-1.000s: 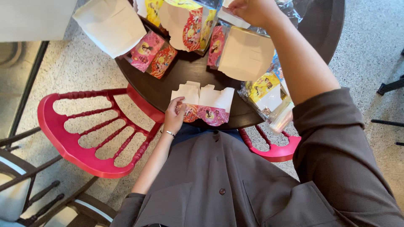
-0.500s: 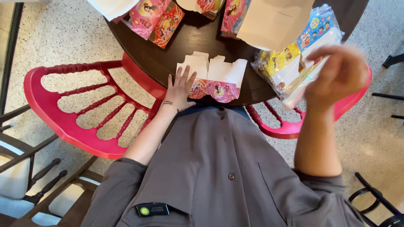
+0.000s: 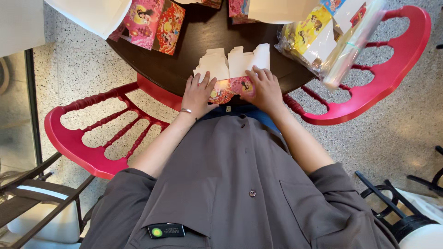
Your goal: The person assembles small, flat, pre-printed paper boxes by folding the sides and tucking the flaps to form a three-dimensional container. The person handles multiple boxes one at a time, folding each into shape and placing the finished boxes on the table.
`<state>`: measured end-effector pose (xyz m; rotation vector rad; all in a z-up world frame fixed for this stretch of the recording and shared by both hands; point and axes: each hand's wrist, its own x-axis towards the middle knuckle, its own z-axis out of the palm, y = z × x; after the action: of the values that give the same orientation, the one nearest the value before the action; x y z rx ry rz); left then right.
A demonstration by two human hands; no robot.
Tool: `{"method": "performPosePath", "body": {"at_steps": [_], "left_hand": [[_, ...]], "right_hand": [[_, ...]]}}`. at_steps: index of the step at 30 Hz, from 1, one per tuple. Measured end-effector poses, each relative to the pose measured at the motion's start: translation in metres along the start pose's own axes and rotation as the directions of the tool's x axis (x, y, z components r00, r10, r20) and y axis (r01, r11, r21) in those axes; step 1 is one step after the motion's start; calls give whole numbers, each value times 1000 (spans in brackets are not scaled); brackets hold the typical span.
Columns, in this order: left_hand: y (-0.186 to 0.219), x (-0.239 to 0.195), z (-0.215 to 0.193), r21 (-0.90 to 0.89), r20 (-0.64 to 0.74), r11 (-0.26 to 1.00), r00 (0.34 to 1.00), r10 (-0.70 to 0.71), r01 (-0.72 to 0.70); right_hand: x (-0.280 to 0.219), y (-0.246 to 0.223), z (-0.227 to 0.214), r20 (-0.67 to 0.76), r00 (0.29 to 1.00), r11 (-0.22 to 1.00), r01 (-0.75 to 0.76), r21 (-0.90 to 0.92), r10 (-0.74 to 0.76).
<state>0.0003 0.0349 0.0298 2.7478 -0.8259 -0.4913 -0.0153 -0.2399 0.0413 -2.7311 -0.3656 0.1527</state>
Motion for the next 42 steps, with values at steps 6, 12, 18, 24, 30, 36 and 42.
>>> {"method": "performPosePath", "body": {"at_steps": [6, 12, 18, 24, 30, 36, 42], "left_hand": [[-14, 3, -21, -126, -48, 991, 998, 27, -33], [-11, 2, -37, -521, -316, 853, 934, -166, -25], [13, 13, -24, -975, -175, 217, 754, -634, -44], [38, 14, -31, -988, -117, 136, 936, -333, -75], [28, 6, -46, -979, -22, 199, 947, -320, 45], [45, -14, -46, -990, 7, 136, 991, -130, 25], [45, -23, -55, -909, -209, 403, 954, -217, -107]], "right_hand": [[12, 7, -23, 131, 989, 995, 62, 84, -73], [15, -4, -55, 87, 967, 969, 234, 80, -240], [10, -49, -69, -295, 955, 971, 87, 222, -18], [3, -92, -66, -240, 945, 797, -34, 604, 222], [-9, -85, -62, 2, 985, 572, -102, 814, 173], [-6, -71, -38, 224, 974, -119, -219, 968, 32], [-15, -56, -17, 318, 945, -67, -313, 947, 81]]}}
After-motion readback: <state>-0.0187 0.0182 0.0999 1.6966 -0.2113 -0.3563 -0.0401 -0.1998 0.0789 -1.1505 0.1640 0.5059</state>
